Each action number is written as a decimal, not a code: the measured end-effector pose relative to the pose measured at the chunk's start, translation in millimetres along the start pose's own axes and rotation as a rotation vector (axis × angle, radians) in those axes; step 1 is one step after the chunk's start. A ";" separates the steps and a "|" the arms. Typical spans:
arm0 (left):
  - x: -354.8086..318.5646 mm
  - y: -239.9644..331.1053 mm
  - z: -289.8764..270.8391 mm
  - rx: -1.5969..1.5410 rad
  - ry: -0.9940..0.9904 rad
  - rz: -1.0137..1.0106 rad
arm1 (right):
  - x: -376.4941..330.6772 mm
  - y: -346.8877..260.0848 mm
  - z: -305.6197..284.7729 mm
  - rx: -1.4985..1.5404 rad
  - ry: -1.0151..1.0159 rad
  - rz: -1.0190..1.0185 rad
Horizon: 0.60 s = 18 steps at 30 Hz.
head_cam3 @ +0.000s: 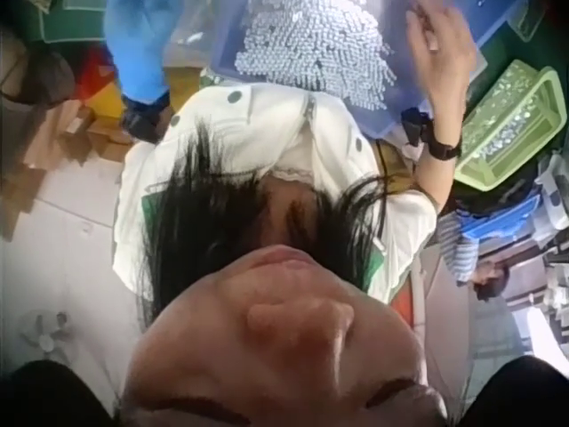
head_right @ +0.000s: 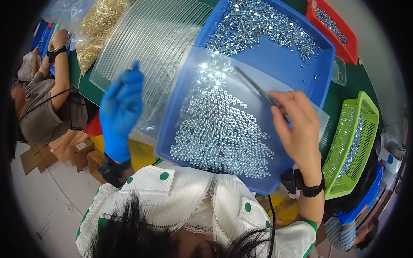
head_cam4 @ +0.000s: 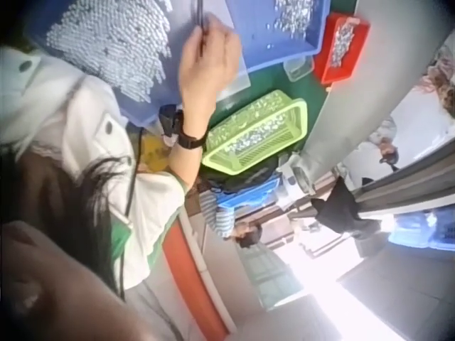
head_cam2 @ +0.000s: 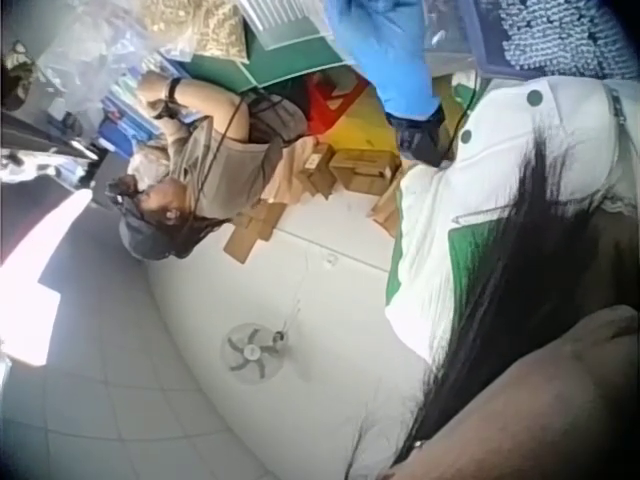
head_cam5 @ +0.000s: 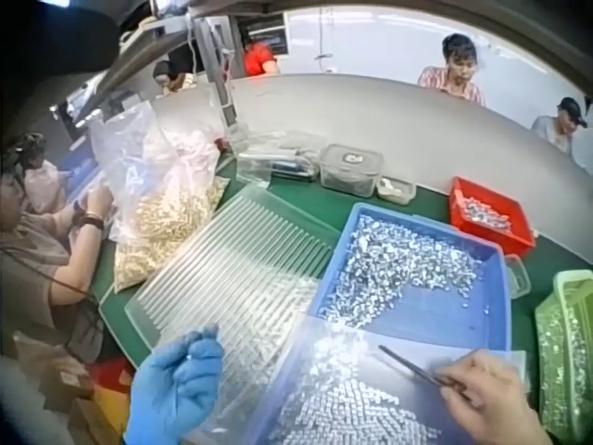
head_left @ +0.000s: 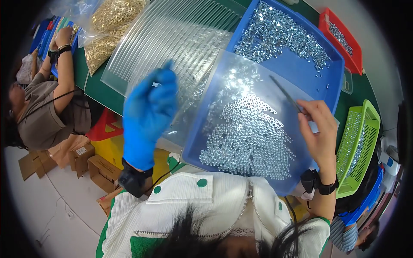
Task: The person uses tweezers to pick up small metal components from a blue tray and arrange them into rows on a clear plastic sheet, occasionally using their gloved hand to handle the pieces.
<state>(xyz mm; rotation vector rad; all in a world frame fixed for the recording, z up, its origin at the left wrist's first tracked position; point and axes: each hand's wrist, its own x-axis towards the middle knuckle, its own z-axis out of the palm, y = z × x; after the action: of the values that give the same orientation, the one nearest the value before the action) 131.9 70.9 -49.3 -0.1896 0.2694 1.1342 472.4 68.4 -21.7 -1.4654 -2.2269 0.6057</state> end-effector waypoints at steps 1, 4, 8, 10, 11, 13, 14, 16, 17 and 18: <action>-4.6 13.6 4.8 -0.123 -0.087 0.110 | -5.8 1.7 -5.5 0.055 0.037 0.074; -19.4 42.4 22.5 0.063 -0.033 0.437 | -29.7 10.9 -19.3 0.151 0.141 0.199; -9.7 15.1 23.6 0.157 0.424 0.486 | -70.7 24.3 -27.8 0.239 0.328 0.335; -16.8 17.3 20.4 0.032 0.283 0.361 | -94.7 27.1 -27.1 0.269 0.422 0.399; -22.8 19.2 18.8 -0.112 0.153 0.239 | -107.2 30.2 -27.1 0.272 0.433 0.398; -32.6 22.1 28.3 -0.243 0.018 0.110 | -132.9 37.7 -22.7 0.345 0.515 0.417; -32.7 25.6 41.2 -0.190 -0.052 0.098 | -142.0 41.5 -19.1 0.382 0.558 0.421; -22.7 29.0 71.3 -0.086 -0.190 0.060 | -159.3 45.2 -12.7 0.388 0.602 0.431; -14.6 26.7 87.6 -0.072 -0.195 0.051 | -167.4 47.3 -8.2 0.398 0.631 0.444; -2.6 23.0 105.3 0.054 -0.215 0.002 | -174.3 50.5 -3.5 0.408 0.660 0.460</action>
<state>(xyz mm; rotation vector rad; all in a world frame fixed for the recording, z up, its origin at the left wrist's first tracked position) 122.0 108.0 51.4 -0.0185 0.1090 1.1382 576.2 -74.6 -63.7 -1.6482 -1.1986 0.5585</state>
